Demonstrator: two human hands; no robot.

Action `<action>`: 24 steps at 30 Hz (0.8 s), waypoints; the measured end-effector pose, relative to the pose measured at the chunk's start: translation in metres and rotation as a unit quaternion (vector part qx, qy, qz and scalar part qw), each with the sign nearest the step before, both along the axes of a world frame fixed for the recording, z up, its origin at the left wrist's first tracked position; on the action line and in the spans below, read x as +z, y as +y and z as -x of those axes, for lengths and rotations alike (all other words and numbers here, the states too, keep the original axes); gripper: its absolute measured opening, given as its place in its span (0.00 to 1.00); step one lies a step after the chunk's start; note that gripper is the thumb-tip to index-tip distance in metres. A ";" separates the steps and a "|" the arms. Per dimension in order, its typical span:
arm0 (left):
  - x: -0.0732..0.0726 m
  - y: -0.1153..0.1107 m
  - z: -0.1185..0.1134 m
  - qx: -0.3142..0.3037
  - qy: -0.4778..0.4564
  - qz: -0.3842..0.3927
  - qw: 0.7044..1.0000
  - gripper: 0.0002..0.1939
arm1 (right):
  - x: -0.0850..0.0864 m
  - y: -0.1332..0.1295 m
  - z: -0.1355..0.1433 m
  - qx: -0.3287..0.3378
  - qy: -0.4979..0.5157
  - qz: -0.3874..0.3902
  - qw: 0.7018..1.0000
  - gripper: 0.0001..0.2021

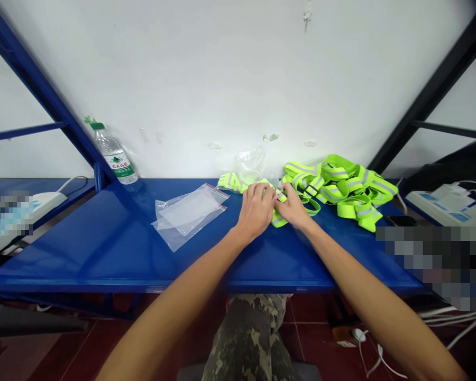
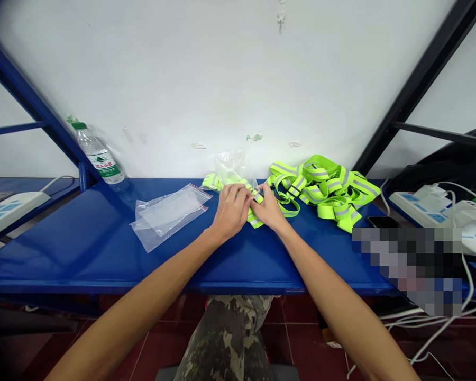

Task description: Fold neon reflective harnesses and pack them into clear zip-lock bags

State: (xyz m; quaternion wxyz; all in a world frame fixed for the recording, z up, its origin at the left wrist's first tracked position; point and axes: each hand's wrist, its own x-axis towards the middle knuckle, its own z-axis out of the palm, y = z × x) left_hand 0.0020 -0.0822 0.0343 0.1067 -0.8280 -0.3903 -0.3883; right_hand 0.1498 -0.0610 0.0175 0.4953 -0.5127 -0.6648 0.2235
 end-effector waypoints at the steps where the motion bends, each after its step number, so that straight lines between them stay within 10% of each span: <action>1: 0.000 0.000 0.001 0.003 0.007 0.000 1.000 0.10 | -0.001 0.001 -0.001 -0.005 0.006 0.008 1.000 0.14; 14: 0.000 0.008 0.007 -0.034 0.033 0.040 0.998 0.13 | -0.001 0.003 0.001 0.009 0.161 0.047 0.986 0.21; 19: -0.004 0.007 0.015 -0.122 0.028 0.062 0.990 0.47 | 0.001 0.004 -0.003 -0.007 0.168 0.062 0.984 0.22; 24: -0.011 0.006 0.010 -0.095 -0.001 0.074 0.993 0.43 | 0.003 0.002 -0.003 0.001 0.184 0.053 0.982 0.24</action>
